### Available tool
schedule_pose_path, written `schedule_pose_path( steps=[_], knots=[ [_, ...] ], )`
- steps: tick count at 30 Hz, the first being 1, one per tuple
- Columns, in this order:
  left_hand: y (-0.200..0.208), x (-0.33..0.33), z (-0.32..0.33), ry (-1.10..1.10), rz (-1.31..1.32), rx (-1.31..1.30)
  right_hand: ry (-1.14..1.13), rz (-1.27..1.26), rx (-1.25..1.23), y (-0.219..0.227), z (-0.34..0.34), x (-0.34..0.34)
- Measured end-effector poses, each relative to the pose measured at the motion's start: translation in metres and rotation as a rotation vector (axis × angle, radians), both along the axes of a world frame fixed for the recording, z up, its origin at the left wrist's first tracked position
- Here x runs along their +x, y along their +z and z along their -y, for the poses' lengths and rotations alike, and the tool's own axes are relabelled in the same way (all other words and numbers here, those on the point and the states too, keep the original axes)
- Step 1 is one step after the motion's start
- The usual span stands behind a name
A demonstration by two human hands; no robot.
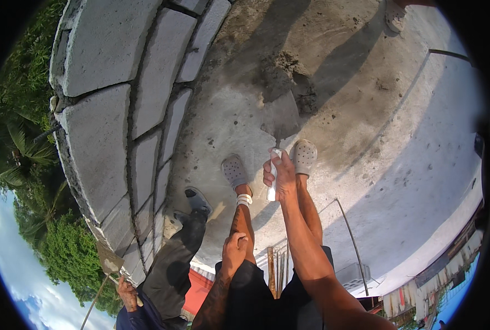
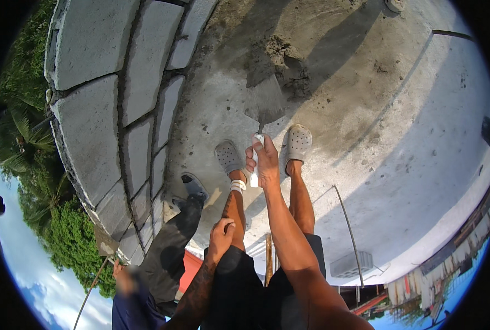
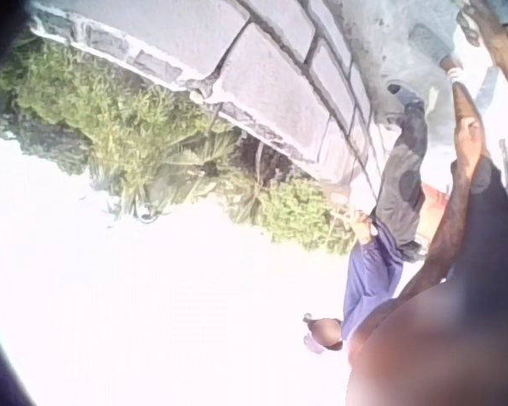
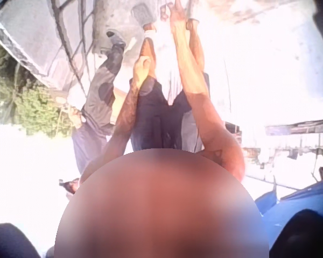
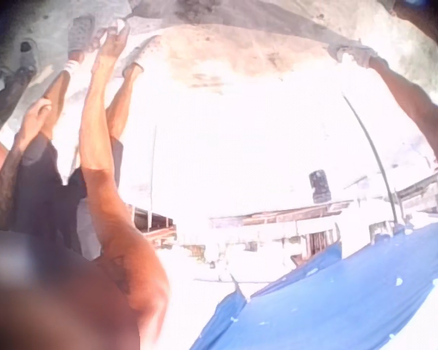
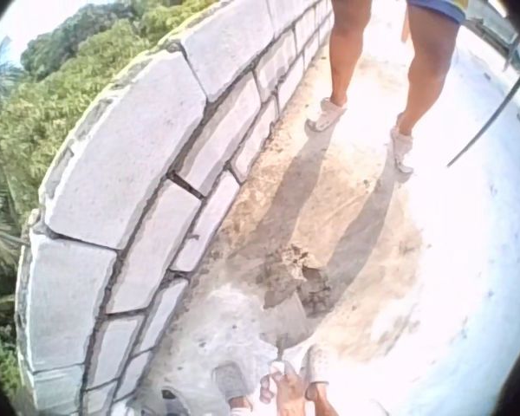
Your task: The person scoops mortar with a trowel and applies it to the top of a partially built hollow block wall. They spread the mortar along the joints and smooth the surface while walking along the wall. Another worker is visible nearby.
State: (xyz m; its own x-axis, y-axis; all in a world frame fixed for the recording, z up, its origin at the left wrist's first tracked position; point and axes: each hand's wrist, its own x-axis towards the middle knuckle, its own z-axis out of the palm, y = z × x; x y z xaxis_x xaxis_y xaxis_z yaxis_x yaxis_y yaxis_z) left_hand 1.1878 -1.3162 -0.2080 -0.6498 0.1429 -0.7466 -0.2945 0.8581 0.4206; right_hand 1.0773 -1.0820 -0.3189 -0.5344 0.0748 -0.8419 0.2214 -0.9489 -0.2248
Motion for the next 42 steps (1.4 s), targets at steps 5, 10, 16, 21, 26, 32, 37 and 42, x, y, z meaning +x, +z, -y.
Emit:
schedule_pose_path(
  steps=[5,10,16,21,26,32,37,42],
  knots=[
    [-0.002,0.031,0.07,-0.09,0.058,-0.191,-0.28,0.032,0.133,0.009,0.05,-0.017],
    [-0.02,0.032,0.125,-0.114,-0.06,-0.116,-0.49,0.238,0.678,-0.019,0.128,-0.04],
    [-0.038,0.026,0.18,-0.248,0.049,0.001,0.145,0.592,0.872,-0.065,0.248,-0.171],
    [-0.024,-0.006,0.167,-0.114,-0.054,-0.044,-0.075,-0.025,0.352,-0.026,0.24,-0.126],
    [-0.008,-0.03,0.133,-0.095,-0.118,-0.06,0.167,0.298,0.538,-0.051,0.11,-0.024],
    [-0.017,-0.03,0.129,-0.086,-0.083,-0.081,0.195,0.452,0.473,-0.132,-0.009,0.001],
    [-0.015,-0.029,0.105,-0.044,-0.076,-0.097,0.303,0.421,0.535,-0.123,-0.021,0.015],
    [-0.016,-0.021,0.079,-0.052,-0.063,-0.077,0.322,0.678,0.279,-0.103,-0.026,0.054]
  ],
)
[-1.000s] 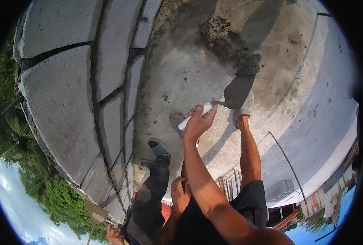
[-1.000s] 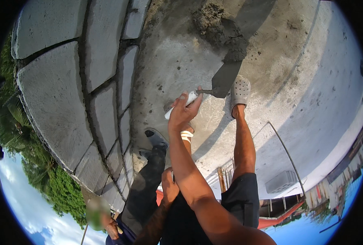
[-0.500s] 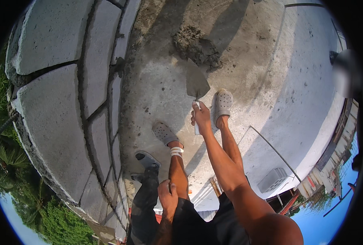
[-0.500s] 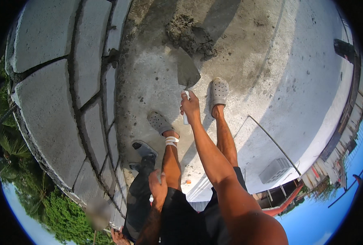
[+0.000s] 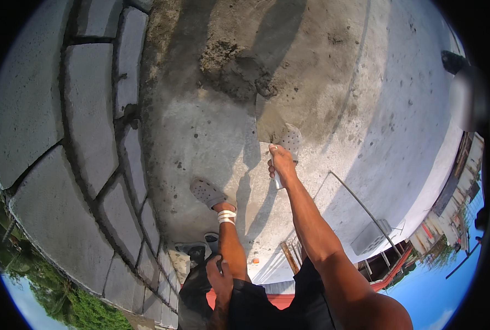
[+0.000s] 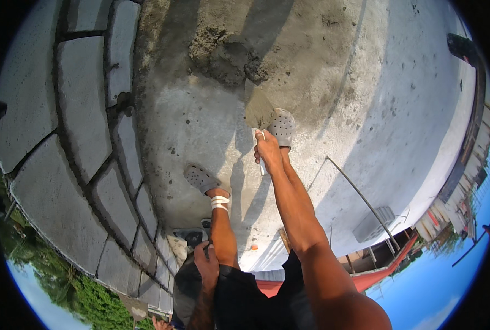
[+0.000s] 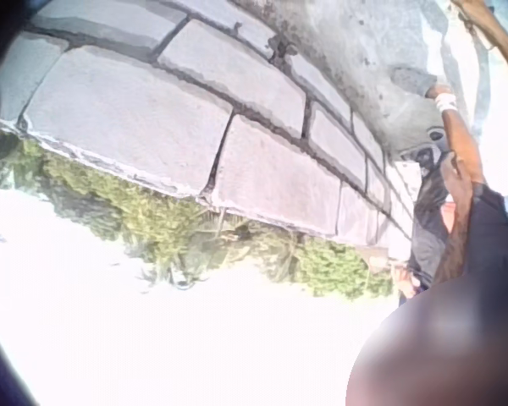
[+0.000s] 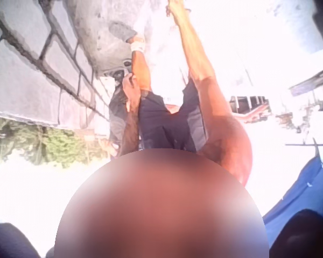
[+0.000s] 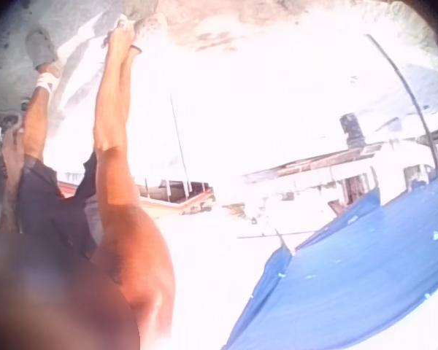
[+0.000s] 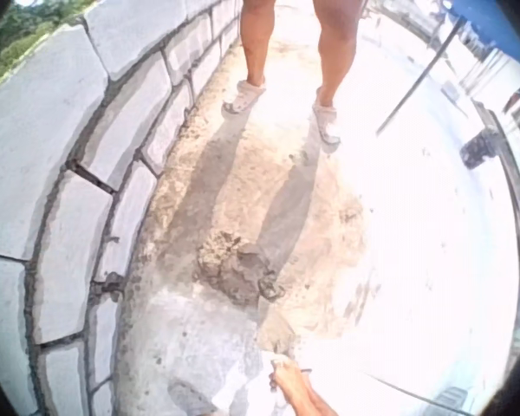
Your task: The person scoops mortar with a trowel and applies it to the top of a partially built hollow block wall. They spread the mortar along the joints and smooth the surface while walking along the wall. Another worker is visible nearby.
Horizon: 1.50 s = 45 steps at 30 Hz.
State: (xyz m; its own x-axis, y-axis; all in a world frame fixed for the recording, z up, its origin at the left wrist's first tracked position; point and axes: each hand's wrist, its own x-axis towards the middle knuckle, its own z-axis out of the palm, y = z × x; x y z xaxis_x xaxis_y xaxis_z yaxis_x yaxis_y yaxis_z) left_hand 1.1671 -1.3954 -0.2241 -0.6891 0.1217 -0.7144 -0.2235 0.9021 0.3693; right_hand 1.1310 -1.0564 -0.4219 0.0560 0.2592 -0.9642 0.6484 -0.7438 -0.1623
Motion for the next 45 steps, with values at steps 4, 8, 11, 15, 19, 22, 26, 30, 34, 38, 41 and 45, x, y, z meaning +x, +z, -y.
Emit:
schedule_pose_path(
  steps=[4,8,11,15,19,22,26,30,34,38,41,45],
  knots=[
    [-0.002,0.008,-0.007,0.04,0.041,-0.06,0.041,-0.249,0.048,-0.048,-0.024,-0.016],
    [-0.005,0.015,-0.012,0.03,0.06,-0.067,0.045,-0.299,-0.035,-0.09,-0.045,-0.023],
    [-0.008,0.017,-0.017,-0.006,0.055,-0.061,0.049,-0.31,-0.106,-0.096,-0.062,-0.022],
    [-0.008,0.02,-0.021,0.019,0.074,-0.054,0.045,-0.483,-0.104,-0.072,-0.074,-0.026],
    [-0.007,0.02,-0.02,0.032,0.074,-0.038,0.058,-0.503,0.027,-0.023,-0.061,-0.037],
    [-0.005,0.019,-0.016,-0.043,0.031,-0.016,-0.008,-0.572,0.194,0.015,-0.029,-0.04],
    [-0.003,0.015,-0.007,-0.032,0.028,-0.016,-0.177,-0.667,0.496,0.039,0.044,-0.049],
    [-0.003,0.004,0.01,0.032,0.067,-0.002,-0.348,-0.454,0.584,0.035,0.166,-0.103],
    [-0.003,-0.009,0.038,0.084,0.014,0.065,-0.099,-0.18,0.592,0.0,0.272,-0.221],
    [-0.003,-0.012,0.061,0.208,0.048,0.078,0.089,-0.617,0.56,0.008,0.289,-0.247],
    [-0.001,-0.012,0.061,0.235,0.101,0.06,-0.259,-0.664,0.06,0.019,0.264,-0.222],
    [0.001,-0.022,0.054,0.257,0.078,0.102,0.028,-0.333,0.203,-0.033,0.241,-0.216]
  ],
)
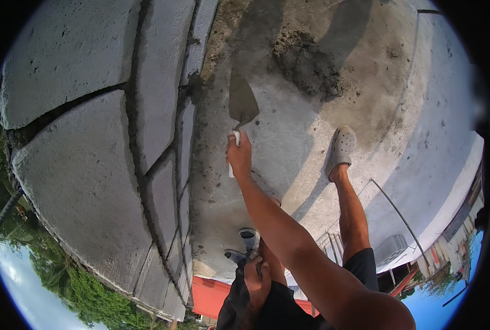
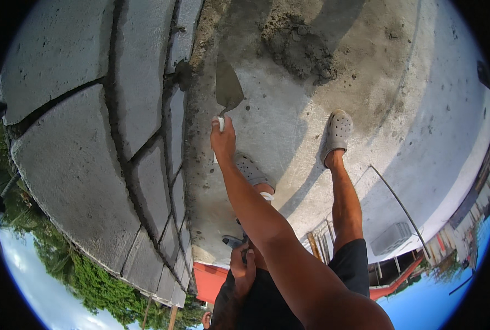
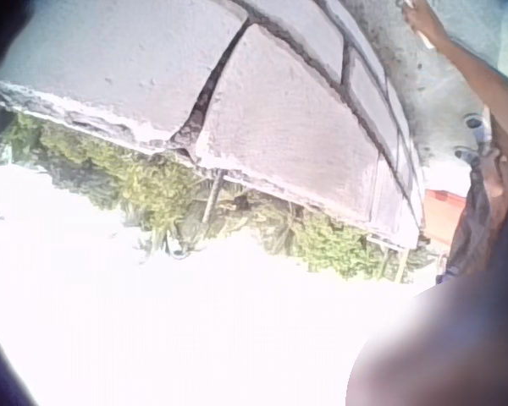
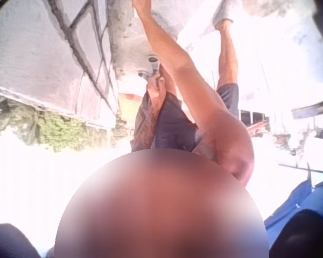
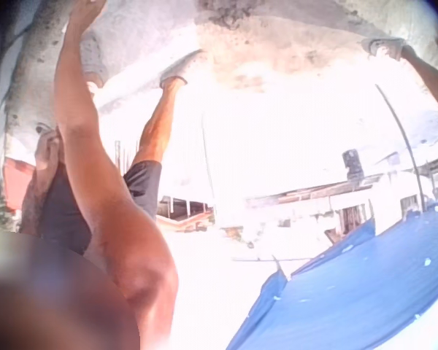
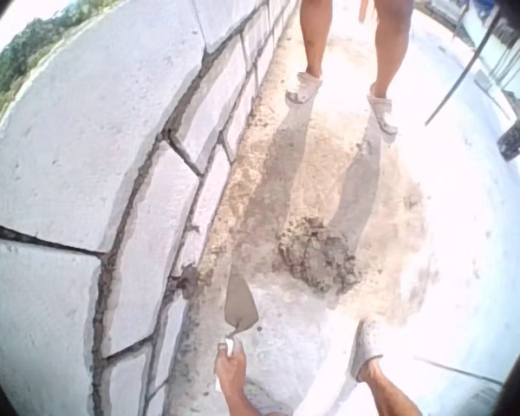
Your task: The person scoops mortar with a trowel and applies it to the top of a partially built hollow block wall. They spread the mortar along the joints and smooth the surface while walking along the wall. Another worker is visible nearby.
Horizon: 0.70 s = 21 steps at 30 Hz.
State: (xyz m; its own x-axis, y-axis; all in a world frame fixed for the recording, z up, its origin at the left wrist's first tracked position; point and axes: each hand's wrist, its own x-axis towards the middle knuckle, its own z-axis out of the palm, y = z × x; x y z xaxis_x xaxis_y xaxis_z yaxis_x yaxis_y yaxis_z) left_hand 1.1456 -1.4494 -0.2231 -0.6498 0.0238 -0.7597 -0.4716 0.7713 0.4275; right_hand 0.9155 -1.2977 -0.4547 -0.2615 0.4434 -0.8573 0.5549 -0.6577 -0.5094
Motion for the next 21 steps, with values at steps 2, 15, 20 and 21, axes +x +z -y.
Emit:
schedule_pose_path(
  steps=[2,15,20,21],
  knots=[
    [0.003,-0.006,0.001,0.018,-0.005,-0.008,-0.023,0.089,-0.063,-0.046,0.006,-0.008],
    [0.018,-0.024,-0.006,0.046,-0.019,-0.006,0.057,-0.183,0.128,-0.11,0.085,-0.074],
    [0.019,-0.024,-0.007,0.03,0.007,-0.015,0.07,-0.282,0.315,-0.07,0.102,-0.047],
    [0.018,-0.023,-0.006,0.026,0.019,-0.017,0.059,-0.295,0.413,-0.06,0.102,-0.045]
  ],
)
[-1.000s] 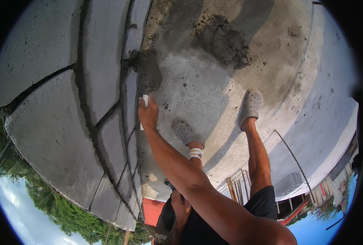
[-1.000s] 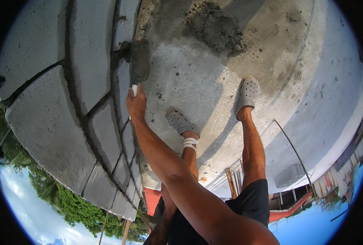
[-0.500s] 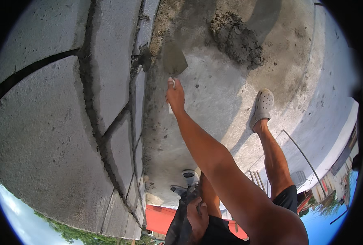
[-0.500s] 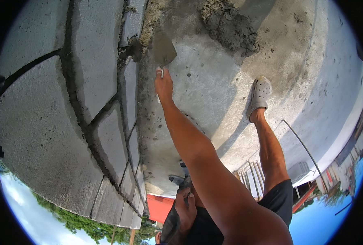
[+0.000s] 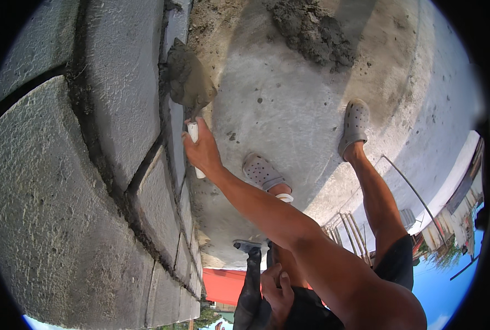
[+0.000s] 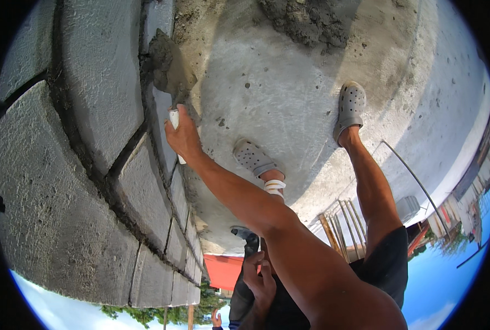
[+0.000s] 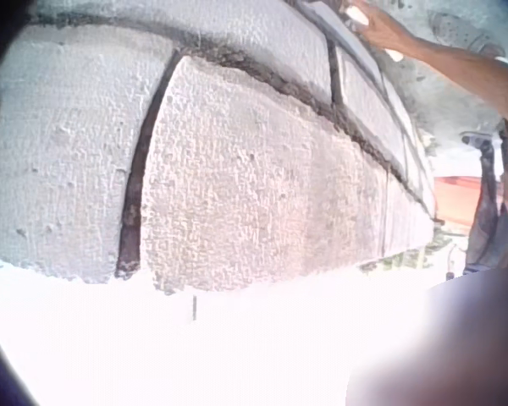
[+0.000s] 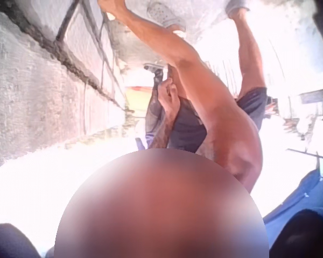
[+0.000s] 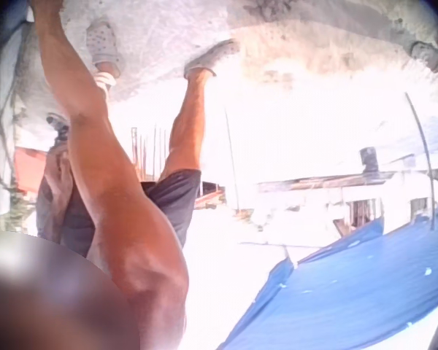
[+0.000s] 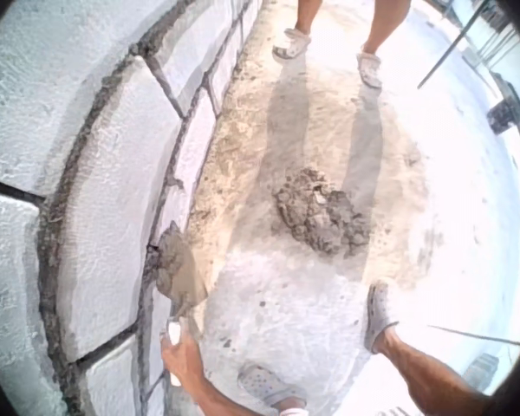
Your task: The person scoops mortar with a trowel and applies it to the top of a partially built hollow block wall. They spread the mortar along the joints and smooth the surface while walking along the wall. Another worker is visible nearby.
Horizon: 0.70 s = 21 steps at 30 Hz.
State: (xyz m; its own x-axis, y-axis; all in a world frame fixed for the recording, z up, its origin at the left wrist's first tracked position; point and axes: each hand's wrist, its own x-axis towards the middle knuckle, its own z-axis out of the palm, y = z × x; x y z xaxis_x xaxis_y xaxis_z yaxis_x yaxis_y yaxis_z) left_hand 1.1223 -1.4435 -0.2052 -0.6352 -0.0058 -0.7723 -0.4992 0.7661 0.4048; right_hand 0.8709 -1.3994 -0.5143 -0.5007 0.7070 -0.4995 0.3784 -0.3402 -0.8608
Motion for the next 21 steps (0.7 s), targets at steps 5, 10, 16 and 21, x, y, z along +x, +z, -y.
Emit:
schedule_pose_path(
  steps=[5,10,16,21],
  knots=[
    [-0.007,0.009,0.003,-0.03,-0.016,0.012,0.108,-0.033,-0.56,0.053,-0.037,0.029],
    [-0.007,0.015,0.002,-0.058,-0.005,0.013,-0.177,-0.175,-1.214,0.099,-0.108,0.081],
    [-0.008,0.021,0.007,-0.073,-0.01,0.015,-0.563,-0.111,-0.348,0.107,-0.138,0.106],
    [-0.009,0.027,0.016,-0.104,-0.034,0.01,-0.755,0.431,0.011,0.097,-0.076,0.013]
  ],
)
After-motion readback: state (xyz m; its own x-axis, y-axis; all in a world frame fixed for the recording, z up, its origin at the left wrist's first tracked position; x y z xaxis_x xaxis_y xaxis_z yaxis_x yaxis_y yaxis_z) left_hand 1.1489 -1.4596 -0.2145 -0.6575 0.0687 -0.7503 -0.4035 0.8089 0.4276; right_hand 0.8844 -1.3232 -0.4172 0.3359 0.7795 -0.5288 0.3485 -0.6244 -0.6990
